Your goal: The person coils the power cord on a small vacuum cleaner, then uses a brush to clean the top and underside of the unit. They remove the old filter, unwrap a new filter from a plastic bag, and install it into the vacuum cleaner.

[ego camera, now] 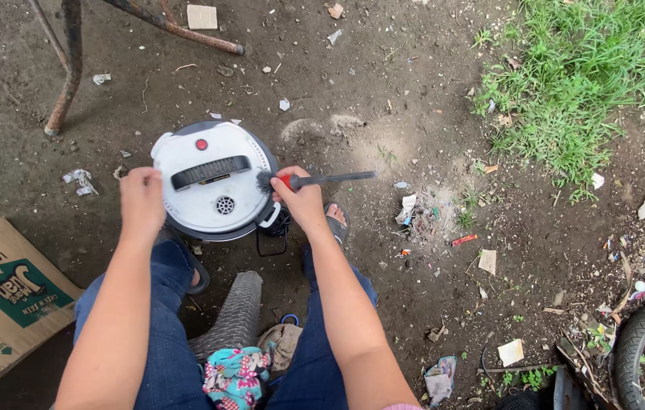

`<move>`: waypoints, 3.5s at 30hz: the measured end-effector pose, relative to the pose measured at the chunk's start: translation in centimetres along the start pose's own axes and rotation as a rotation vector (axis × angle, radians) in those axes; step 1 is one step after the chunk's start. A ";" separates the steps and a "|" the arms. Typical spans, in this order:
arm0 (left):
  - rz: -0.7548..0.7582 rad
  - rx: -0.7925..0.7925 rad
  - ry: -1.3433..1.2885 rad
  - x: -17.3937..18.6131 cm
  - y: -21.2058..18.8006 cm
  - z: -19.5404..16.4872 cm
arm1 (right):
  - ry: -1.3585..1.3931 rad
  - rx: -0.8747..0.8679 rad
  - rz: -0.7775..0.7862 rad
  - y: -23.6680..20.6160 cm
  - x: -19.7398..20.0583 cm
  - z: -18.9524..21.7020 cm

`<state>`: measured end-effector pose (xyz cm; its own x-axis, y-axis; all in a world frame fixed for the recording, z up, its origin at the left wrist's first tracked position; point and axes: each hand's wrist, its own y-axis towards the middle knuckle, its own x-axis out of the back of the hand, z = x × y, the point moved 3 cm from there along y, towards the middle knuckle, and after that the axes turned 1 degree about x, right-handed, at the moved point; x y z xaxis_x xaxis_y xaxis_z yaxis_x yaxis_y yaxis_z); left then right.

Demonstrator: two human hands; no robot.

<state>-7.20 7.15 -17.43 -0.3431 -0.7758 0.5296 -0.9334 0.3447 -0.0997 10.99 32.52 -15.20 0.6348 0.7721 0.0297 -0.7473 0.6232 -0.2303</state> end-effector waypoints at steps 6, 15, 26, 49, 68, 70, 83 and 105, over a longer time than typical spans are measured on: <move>0.262 -0.244 0.421 -3.7 1.2 -1.5 | -0.150 0.088 -0.179 0.8 -0.4 2.4; 0.208 -0.220 0.052 -2.8 1.5 -0.6 | -0.552 0.479 0.083 0.7 -16.1 6.1; 0.253 -0.096 -0.020 -3.3 1.8 -1.9 | -0.549 0.549 -0.141 -1.9 -11.0 6.1; 0.377 -0.024 -0.026 -3.1 2.0 -0.6 | -0.623 0.246 -0.158 -2.3 -7.7 4.2; -0.489 -0.099 -0.256 0.6 2.8 -1.5 | -0.739 0.579 0.674 1.8 -16.4 7.6; -0.455 -0.088 -0.214 0.6 3.1 -1.3 | -0.533 0.598 0.403 5.2 -16.4 8.7; 0.362 -0.193 0.097 -4.2 -0.3 -4.2 | -0.799 0.288 0.321 12.3 -11.5 7.3; 0.276 -0.227 0.178 -5.1 -1.0 -4.8 | -0.860 0.451 0.453 11.6 -16.4 9.2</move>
<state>-4.05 13.31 -15.97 -0.5358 -0.5410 0.6483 -0.7546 0.6512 -0.0803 -9.89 28.16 -9.40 0.0606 0.6615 0.7475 -0.9939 0.1093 -0.0161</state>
